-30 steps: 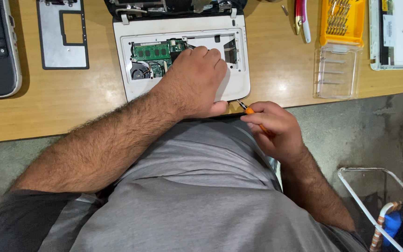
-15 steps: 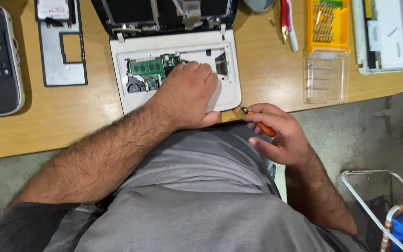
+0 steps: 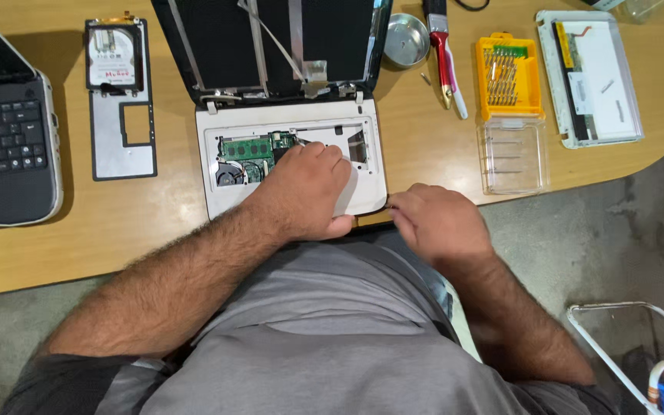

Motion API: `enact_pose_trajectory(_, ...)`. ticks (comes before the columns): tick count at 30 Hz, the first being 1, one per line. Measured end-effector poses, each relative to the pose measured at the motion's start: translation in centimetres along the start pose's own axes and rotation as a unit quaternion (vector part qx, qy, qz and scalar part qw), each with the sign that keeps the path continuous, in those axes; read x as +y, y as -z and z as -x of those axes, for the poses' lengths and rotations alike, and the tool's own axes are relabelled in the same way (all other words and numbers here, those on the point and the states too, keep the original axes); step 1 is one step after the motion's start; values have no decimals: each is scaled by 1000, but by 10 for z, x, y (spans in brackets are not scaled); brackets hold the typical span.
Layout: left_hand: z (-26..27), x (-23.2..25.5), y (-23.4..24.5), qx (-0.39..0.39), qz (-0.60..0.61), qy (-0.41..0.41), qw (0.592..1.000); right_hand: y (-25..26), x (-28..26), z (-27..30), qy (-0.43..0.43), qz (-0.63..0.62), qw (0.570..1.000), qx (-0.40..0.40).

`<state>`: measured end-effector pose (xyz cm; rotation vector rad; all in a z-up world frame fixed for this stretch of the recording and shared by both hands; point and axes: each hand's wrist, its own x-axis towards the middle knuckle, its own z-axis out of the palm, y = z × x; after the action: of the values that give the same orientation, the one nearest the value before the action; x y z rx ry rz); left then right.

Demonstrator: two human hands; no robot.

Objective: The person disassembles a white laptop by removing screws from the bottom case using a screwdriver. They then remove the bottom cover to expose the internal components, including the motherboard and hard drive, and proceed to disconnect internal cables.

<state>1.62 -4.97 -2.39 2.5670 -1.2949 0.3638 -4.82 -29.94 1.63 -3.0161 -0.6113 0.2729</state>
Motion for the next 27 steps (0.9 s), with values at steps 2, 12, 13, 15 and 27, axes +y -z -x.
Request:
enact_pose_trajectory(2,0,0,1,0,-1,0,1000,-5,2,0,42,4,998,51)
enact_pose_trajectory(12,-2,1,9,-27,3,5,1000,-8,2,-7,-19,-11,999,25)
enact_pose_trajectory(13,-2,2,11,-32,3,4,999,-7,1,-7,-29,-19,999,10)
enact_pose_trajectory(15,-1,1,10,-36,4,2,999,8,-2,-10,-41,-34,999,-7)
enact_pose_trajectory(27,0,0,10,-26,14,-8,1000,5,16,-18,-27,-136,990,-9)
